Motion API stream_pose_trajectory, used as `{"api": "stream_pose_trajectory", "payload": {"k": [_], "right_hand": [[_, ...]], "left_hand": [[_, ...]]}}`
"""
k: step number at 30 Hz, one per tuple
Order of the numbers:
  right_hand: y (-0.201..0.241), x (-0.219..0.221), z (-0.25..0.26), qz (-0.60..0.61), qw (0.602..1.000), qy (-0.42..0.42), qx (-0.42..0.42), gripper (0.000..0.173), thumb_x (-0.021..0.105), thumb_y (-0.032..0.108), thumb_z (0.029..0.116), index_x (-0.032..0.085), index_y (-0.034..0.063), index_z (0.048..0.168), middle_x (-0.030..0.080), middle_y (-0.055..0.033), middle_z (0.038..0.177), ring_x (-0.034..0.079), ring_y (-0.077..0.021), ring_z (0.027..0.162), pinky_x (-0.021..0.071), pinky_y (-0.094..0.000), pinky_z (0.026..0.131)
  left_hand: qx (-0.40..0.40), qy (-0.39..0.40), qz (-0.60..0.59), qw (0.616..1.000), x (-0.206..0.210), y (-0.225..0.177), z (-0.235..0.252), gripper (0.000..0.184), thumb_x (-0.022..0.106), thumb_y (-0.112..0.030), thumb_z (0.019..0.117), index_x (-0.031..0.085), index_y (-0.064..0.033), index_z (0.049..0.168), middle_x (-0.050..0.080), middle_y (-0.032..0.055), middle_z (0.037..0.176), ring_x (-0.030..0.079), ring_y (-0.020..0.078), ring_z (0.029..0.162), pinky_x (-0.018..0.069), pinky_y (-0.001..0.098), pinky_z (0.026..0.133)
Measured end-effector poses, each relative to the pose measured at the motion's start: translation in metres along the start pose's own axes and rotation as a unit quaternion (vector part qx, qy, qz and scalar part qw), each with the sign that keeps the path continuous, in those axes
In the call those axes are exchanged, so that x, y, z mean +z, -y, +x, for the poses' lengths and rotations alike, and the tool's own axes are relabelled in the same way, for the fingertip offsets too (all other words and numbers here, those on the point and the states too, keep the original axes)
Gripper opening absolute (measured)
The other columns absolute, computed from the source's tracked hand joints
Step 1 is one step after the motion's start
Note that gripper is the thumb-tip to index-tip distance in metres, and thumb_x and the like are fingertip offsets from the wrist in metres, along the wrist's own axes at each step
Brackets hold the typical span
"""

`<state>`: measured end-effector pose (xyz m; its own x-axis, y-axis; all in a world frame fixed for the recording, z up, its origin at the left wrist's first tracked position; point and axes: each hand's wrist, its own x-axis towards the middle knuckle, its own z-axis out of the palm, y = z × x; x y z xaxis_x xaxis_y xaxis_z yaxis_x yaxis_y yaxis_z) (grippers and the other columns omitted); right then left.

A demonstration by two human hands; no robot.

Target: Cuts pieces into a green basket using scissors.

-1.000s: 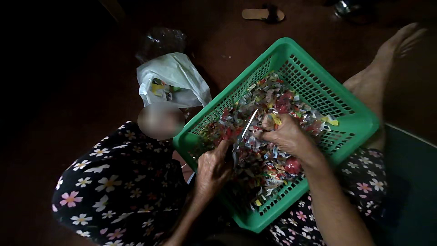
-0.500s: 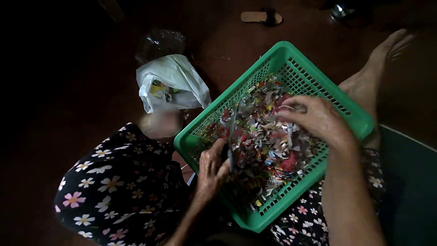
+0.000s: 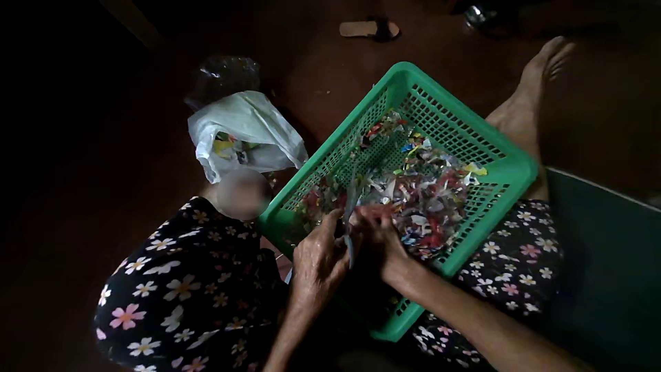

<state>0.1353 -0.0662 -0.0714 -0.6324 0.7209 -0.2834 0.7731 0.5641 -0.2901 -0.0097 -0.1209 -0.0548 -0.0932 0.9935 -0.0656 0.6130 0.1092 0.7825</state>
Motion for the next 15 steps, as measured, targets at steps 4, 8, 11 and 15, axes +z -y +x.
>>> {"api": "stream_pose_trajectory", "payload": {"k": [4,8,11,15], "right_hand": [[-0.05,-0.022,-0.01,0.054,0.997,-0.015,0.045,0.044,0.061,-0.01,0.0921,0.064,0.0043,0.133,0.061,-0.0242,0.134,0.063,-0.0458,0.116,0.0499,-0.0632,0.096],[-0.066,-0.056,-0.014,0.21,0.957,-0.066,0.191,0.033,0.058,-0.008,0.0957,0.059,-0.0125,0.128,0.059,-0.0341,0.128,0.058,-0.0465,0.122,0.0444,-0.0579,0.106],[-0.057,-0.061,-0.014,0.246,0.937,-0.068,0.237,0.03,0.068,-0.003,0.0925,0.061,-0.0148,0.12,0.063,-0.0324,0.117,0.062,-0.0415,0.113,0.0479,-0.0545,0.1],[-0.046,-0.058,-0.013,0.273,0.924,-0.032,0.265,0.039,0.069,-0.003,0.0915,0.057,-0.0145,0.126,0.062,-0.0332,0.118,0.061,-0.0433,0.111,0.0471,-0.0567,0.099]], "left_hand": [[-0.012,0.026,0.06,0.998,-0.003,-0.007,-0.001,0.044,0.07,-0.018,0.0911,0.063,-0.0017,0.131,0.073,0.0157,0.101,0.071,0.032,0.089,0.0566,0.0526,0.077],[-0.016,0.067,0.091,0.993,0.004,-0.006,-0.001,0.056,0.072,-0.013,0.0881,0.057,-0.0002,0.141,0.068,0.0215,0.123,0.066,0.0392,0.112,0.0558,0.0541,0.086],[0.005,0.093,0.055,0.994,0.008,-0.003,-0.002,0.065,0.073,-0.013,0.0876,0.049,0.0013,0.146,0.064,0.0219,0.131,0.063,0.0392,0.118,0.0548,0.0532,0.089],[0.006,0.073,0.073,0.995,0.011,-0.005,0.0,0.059,0.069,-0.007,0.0884,0.053,-0.0011,0.145,0.067,0.0217,0.124,0.067,0.0393,0.111,0.0559,0.0522,0.085]]}}
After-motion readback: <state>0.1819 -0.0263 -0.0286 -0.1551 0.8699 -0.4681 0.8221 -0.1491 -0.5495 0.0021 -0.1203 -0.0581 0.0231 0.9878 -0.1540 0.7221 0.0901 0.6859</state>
